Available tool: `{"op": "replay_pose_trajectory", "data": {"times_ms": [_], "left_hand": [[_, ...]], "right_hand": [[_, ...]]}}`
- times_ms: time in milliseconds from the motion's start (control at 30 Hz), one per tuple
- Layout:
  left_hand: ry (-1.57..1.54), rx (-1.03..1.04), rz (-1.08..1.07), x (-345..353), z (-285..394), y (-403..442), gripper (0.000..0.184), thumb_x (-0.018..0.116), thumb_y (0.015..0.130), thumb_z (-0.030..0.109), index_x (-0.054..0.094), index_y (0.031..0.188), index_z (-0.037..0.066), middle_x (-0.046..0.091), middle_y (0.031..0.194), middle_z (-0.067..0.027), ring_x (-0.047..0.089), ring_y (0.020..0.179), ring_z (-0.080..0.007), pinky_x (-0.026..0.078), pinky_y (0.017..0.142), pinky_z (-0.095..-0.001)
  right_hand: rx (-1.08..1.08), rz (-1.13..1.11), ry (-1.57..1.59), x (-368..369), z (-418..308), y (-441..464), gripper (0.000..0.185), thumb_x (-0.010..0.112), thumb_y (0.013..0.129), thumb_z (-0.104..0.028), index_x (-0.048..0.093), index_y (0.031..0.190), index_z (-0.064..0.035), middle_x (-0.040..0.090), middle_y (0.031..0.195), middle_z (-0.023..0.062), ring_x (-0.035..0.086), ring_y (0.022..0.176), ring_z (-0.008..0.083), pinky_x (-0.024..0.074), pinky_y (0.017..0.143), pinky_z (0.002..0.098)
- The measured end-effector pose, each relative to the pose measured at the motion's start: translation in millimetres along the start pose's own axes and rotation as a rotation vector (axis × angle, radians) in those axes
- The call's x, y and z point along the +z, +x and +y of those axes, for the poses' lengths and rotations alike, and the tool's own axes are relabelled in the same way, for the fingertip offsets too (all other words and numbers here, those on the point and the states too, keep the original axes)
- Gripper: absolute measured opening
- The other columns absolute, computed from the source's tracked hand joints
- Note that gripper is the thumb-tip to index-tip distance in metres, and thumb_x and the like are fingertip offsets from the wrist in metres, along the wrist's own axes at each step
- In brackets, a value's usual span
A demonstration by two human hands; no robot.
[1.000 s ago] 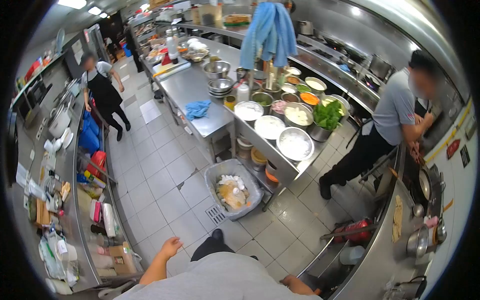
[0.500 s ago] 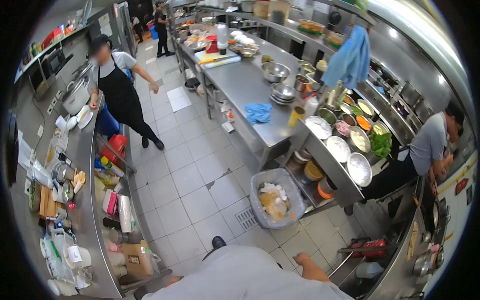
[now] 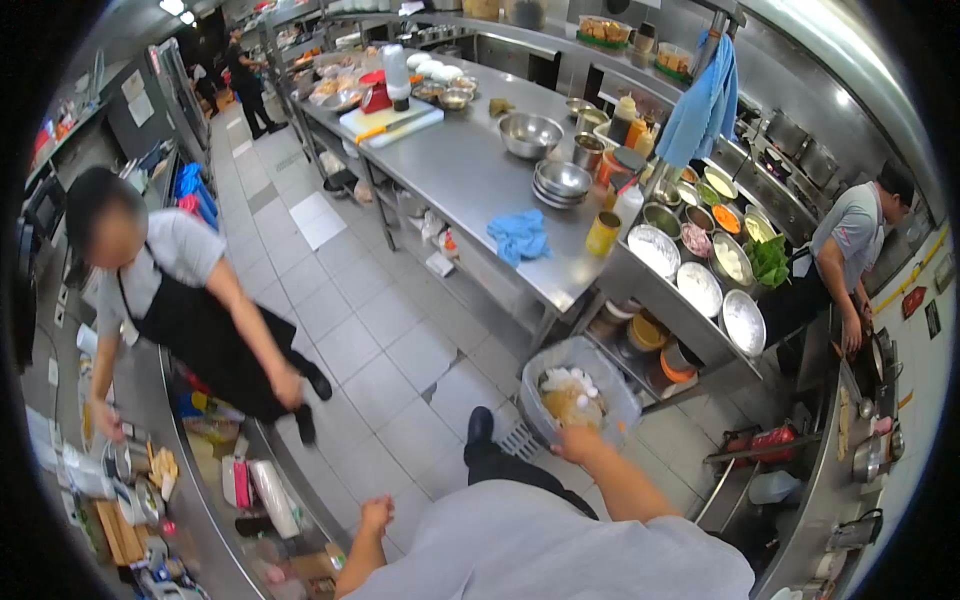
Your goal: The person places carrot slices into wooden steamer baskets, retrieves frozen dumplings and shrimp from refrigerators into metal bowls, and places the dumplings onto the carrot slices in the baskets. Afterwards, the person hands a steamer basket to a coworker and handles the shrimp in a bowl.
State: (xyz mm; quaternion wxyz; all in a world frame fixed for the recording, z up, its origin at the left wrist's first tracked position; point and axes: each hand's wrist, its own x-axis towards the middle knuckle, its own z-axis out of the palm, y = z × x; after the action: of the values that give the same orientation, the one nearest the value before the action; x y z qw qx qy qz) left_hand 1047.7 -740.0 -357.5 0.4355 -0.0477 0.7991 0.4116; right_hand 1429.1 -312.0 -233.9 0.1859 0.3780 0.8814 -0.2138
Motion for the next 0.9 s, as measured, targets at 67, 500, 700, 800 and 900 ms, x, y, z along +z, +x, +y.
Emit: {"op": "replay_pose_trajectory", "data": {"times_ms": [67, 500, 700, 800, 900], "left_hand": [[0.013, -0.144, -0.057, -0.2, 1.9, 18.7, 0.023, 0.067, 0.098, 0.026, 0.07, 0.093, 0.004, 0.066, 0.077, -0.0067, 0.058, 0.06, -0.0174, 0.048, 0.051, -0.035], [0.875, 0.399, -0.013, -41.1, 189.2, 204.1, 0.035, 0.07, 0.093, 0.026, 0.069, 0.121, 0.006, 0.072, 0.109, -0.0156, 0.067, 0.09, -0.0346, 0.055, 0.079, -0.0475], [1.034, 0.595, -0.028, -51.4, 246.9, 290.4, 0.039, 0.069, 0.094, 0.03, 0.068, 0.125, 0.007, 0.072, 0.114, -0.0173, 0.069, 0.099, -0.0396, 0.054, 0.086, -0.0497], [0.737, 0.343, -0.106, -53.6, 289.4, 314.1, 0.035, 0.068, 0.095, 0.028, 0.068, 0.124, 0.007, 0.071, 0.109, -0.0161, 0.067, 0.092, -0.0366, 0.053, 0.078, -0.0477], [0.583, 0.198, -0.168, -74.6, 303.7, 334.4, 0.032, 0.068, 0.096, 0.027, 0.068, 0.122, 0.007, 0.07, 0.104, -0.0148, 0.065, 0.084, -0.0335, 0.051, 0.071, -0.0457]], "right_hand": [[-0.006, 0.002, -0.059, -1.2, 1.0, 19.1, 0.047, 0.064, 0.099, -0.045, 0.071, 0.132, -0.0124, 0.073, 0.118, 0.0231, 0.07, 0.11, 0.0414, 0.0545, 0.097, 0.0515], [-0.247, 0.986, -0.142, -330.5, -18.7, 301.8, 0.021, 0.079, 0.085, -0.024, 0.073, 0.102, -0.0133, 0.067, 0.114, 0.0118, 0.064, 0.104, 0.0351, 0.0538, 0.085, 0.0475], [0.444, 1.11, -0.141, -455.0, 8.8, 416.3, 0.037, 0.081, 0.085, -0.028, 0.075, 0.119, -0.0157, 0.067, 0.126, 0.012, 0.06, 0.122, 0.0341, 0.0484, 0.099, 0.0542], [0.598, 0.813, -0.056, -467.3, 29.1, 453.1, 0.027, 0.082, 0.084, -0.029, 0.078, 0.106, -0.013, 0.072, 0.115, 0.0117, 0.065, 0.117, 0.032, 0.051, 0.098, 0.0511], [0.57, 0.887, -0.098, -464.4, 32.2, 478.6, 0.02, 0.08, 0.085, -0.027, 0.08, 0.096, -0.0103, 0.074, 0.105, 0.0147, 0.069, 0.106, 0.0362, 0.0552, 0.091, 0.0489]]}}
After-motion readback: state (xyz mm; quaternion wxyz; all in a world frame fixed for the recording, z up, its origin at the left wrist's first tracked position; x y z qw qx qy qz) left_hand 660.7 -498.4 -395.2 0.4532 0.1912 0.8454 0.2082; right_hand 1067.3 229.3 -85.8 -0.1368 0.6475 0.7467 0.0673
